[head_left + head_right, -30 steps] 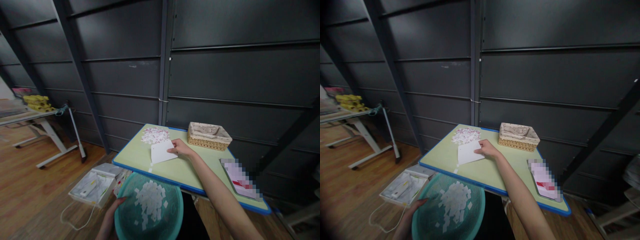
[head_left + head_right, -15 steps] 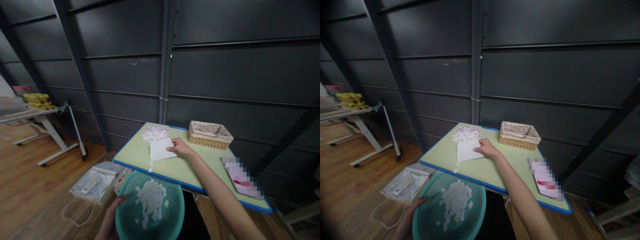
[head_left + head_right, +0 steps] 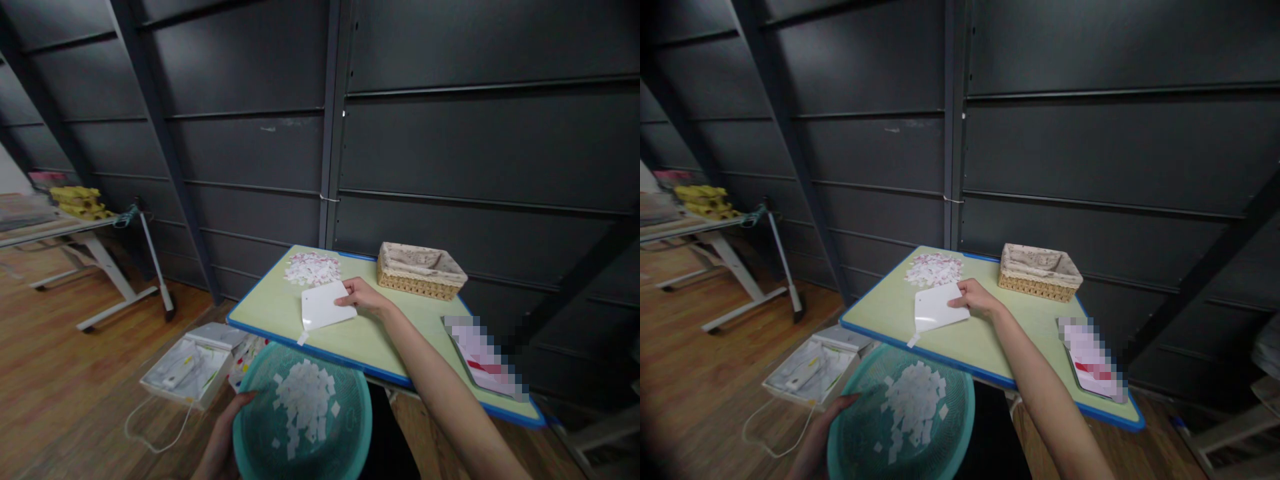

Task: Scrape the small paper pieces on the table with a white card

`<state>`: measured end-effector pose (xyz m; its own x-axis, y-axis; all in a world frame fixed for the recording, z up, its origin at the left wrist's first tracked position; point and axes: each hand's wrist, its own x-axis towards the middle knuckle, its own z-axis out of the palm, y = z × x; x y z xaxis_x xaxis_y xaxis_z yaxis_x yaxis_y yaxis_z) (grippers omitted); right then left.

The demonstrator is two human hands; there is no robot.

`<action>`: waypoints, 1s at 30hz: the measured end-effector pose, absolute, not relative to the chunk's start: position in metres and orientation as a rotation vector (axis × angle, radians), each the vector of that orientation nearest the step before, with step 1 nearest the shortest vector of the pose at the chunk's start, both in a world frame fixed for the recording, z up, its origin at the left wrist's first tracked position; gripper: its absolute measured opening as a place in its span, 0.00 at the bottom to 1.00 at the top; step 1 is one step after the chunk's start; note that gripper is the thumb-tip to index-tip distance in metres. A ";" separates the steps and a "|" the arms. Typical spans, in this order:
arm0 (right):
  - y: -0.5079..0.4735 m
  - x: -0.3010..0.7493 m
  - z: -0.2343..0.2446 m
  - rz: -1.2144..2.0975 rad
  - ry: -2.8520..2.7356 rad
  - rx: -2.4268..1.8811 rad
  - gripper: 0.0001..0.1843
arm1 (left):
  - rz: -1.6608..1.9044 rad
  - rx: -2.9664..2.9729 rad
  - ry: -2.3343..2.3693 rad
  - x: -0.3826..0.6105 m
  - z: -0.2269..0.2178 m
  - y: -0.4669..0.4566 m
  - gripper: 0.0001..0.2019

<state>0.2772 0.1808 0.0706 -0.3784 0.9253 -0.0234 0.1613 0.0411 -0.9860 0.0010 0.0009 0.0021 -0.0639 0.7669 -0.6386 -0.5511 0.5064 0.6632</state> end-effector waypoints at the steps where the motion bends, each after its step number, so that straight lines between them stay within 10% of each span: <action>1: 0.180 0.276 0.071 1.422 -1.631 -1.115 0.16 | 1.093 0.227 1.219 0.001 0.002 0.001 0.04; 18: 0.175 0.267 0.066 1.622 -1.712 -0.961 0.24 | 1.113 0.228 1.195 0.001 0.004 -0.001 0.02; 30: 0.202 0.297 0.066 0.387 -1.513 -1.331 0.14 | 1.065 0.203 1.221 -0.001 0.002 0.000 0.16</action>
